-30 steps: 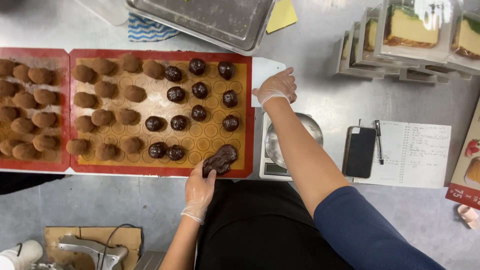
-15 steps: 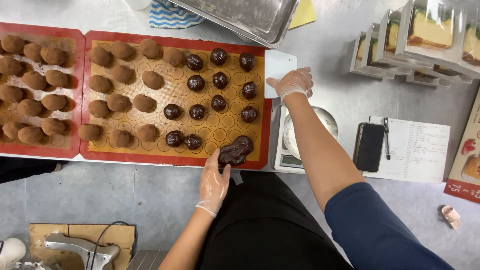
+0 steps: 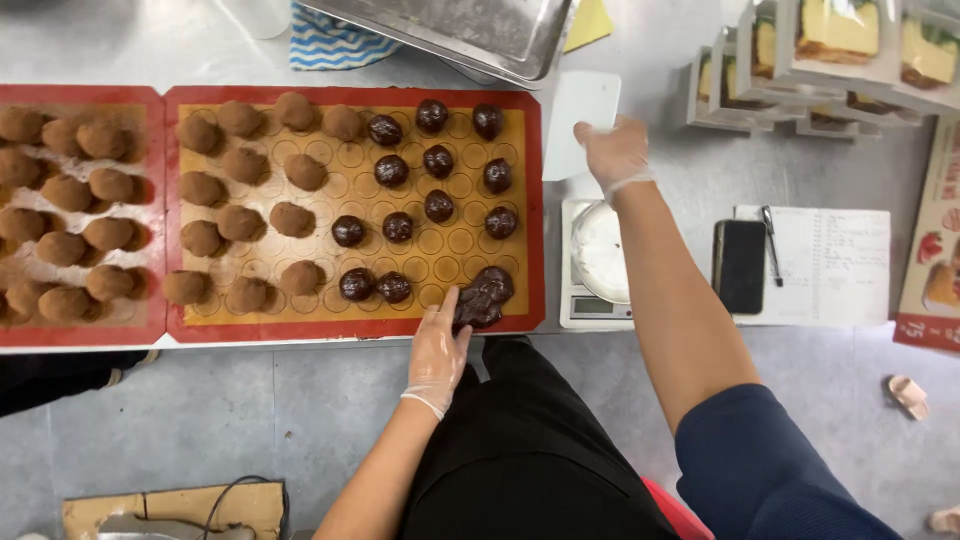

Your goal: The person weighs small dark chocolate balls on a digital scale, then wraps each one around a green filling to form a truffle. They place the finished truffles onto a silicone mat on a tray. A coworker is also seen working nearby.

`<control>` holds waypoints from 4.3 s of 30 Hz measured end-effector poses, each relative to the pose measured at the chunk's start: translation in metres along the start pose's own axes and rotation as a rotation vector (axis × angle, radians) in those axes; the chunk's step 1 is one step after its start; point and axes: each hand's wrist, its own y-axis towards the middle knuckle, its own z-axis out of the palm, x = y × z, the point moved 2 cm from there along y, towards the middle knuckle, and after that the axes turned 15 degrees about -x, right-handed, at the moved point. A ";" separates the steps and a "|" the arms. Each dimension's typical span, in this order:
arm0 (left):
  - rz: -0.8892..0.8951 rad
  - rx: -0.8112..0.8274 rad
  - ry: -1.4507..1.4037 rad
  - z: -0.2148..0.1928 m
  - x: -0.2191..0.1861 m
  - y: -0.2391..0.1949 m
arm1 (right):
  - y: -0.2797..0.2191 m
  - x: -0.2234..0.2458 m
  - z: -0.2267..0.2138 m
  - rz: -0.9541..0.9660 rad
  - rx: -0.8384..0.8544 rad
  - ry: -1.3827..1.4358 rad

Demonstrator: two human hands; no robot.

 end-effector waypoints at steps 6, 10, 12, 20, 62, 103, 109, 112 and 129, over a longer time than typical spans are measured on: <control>0.127 -0.043 -0.075 0.001 0.013 0.006 | -0.115 -0.072 -0.162 -0.094 0.775 -0.264; 0.196 -0.080 -0.097 0.001 0.013 0.003 | -0.175 -0.144 -0.154 -0.340 0.896 -0.402; 0.224 -0.134 -0.111 -0.001 0.008 0.001 | -0.183 -0.159 -0.147 -0.135 0.833 -0.822; 0.187 -0.096 -0.067 -0.005 0.007 -0.004 | -0.169 -0.142 -0.136 -0.215 0.715 -0.809; 0.156 -0.305 -0.165 -0.001 0.032 -0.010 | -0.261 -0.029 0.039 -0.740 0.139 -0.474; -0.391 -0.111 -0.861 -0.012 0.006 -0.017 | -0.251 -0.093 -0.076 -0.605 0.162 -0.225; -0.636 0.163 -1.294 -0.038 -0.022 -0.025 | -0.226 -0.085 -0.114 -0.629 0.080 -0.164; -0.733 0.300 -1.598 -0.037 -0.041 -0.028 | -0.203 -0.094 -0.145 -0.341 0.100 -0.259; -0.174 0.538 -0.712 0.103 -0.179 0.036 | -0.171 -0.146 -0.231 -0.199 -0.346 -0.082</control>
